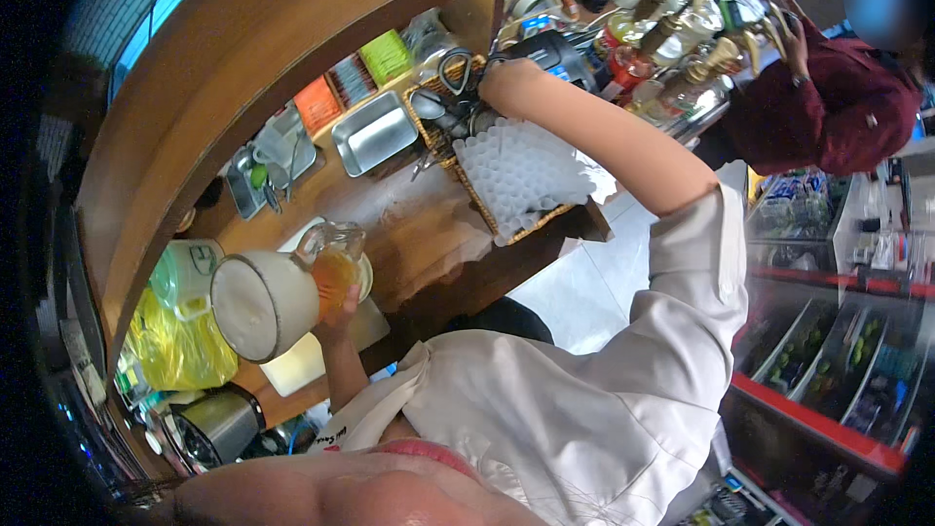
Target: The person prepares a beverage by pouring a white liquid into a glass, adding ice, and stirring with a spoon. They then pour a yellow liquid from a tap into the same glass and place it on the counter.
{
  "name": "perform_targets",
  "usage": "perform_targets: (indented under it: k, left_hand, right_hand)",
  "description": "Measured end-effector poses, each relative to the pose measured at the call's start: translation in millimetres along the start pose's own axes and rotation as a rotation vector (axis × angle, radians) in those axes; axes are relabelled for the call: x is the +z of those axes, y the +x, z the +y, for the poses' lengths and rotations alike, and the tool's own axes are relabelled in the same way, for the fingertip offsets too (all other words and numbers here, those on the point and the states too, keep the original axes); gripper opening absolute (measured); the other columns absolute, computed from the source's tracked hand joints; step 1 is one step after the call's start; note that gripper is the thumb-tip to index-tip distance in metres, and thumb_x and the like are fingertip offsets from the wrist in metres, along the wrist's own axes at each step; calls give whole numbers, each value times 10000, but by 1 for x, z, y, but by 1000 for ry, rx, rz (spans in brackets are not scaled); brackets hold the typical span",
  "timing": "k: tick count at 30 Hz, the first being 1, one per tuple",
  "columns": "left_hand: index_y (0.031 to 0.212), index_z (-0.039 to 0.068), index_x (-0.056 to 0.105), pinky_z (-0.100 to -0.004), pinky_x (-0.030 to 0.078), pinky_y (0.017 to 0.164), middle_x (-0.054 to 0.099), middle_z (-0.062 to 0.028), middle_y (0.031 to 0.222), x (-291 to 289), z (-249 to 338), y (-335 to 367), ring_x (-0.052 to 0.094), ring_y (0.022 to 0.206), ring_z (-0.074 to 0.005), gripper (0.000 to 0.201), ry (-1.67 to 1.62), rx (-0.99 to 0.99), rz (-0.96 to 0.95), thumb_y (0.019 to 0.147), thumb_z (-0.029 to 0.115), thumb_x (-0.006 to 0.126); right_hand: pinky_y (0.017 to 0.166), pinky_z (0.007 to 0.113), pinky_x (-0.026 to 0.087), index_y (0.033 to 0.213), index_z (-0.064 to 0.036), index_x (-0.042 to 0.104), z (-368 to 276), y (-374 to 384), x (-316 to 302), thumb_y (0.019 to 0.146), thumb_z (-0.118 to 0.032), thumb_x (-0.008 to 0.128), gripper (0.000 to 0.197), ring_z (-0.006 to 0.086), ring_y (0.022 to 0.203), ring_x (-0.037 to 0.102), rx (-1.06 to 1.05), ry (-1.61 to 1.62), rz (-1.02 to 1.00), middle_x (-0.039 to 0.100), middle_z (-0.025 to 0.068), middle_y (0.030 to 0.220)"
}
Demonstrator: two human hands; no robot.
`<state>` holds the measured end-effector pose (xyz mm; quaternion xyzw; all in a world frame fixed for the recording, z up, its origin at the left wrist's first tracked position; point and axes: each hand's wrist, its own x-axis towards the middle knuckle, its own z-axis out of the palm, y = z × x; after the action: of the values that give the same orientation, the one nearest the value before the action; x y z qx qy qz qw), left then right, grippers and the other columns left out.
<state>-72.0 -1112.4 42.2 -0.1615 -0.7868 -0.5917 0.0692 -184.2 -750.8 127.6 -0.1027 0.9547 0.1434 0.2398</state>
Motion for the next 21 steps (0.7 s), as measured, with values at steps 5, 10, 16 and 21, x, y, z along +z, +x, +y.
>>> perform_targets:
  k: [5, 10, 16, 21]
  left_hand:
    - [1274, 50, 352, -371, 353, 959, 418, -114, 1259, -18, 29, -21, 415, 1161, -242, 734, -45, 66, 3, 648, 218, 697]
    - [1195, 26, 442, -332, 397, 940, 541, -106, 1157, -37, 56, -32, 465, 1129, -187, 665, 127, 214, -159, 591, 70, 718]
    - [1293, 157, 385, -414, 282, 1018, 362, -89, 1332, -37, 42, -49, 308, 1250, -225, 631, 661, 946, -327, 754, 405, 598]
    - [1205, 122, 480, -385, 344, 969, 510, -56, 1188, 4, 90, -75, 454, 1127, -212, 586, 67, 906, -664, 687, 291, 695]
  right_hand:
    - [638, 408, 482, 838, -118, 661, 11, -44, -44, 725, -164, 575, 149, 310, 750, 616, -104, 91, 130, 635, 123, 791]
    - [576, 284, 453, 946, -47, 636, 18, -164, -36, 792, -104, 564, 179, 163, 636, 590, -129, 655, 636, 609, 87, 693]
    - [642, 205, 457, 1022, 3, 592, -82, -312, 55, 866, -120, 519, 212, 100, 751, 593, 288, 1577, 1238, 638, 79, 863]
    - [614, 224, 416, 892, -32, 536, -206, -428, 119, 823, -46, 568, 77, 91, 682, 498, 717, 1648, 1919, 509, 21, 768]
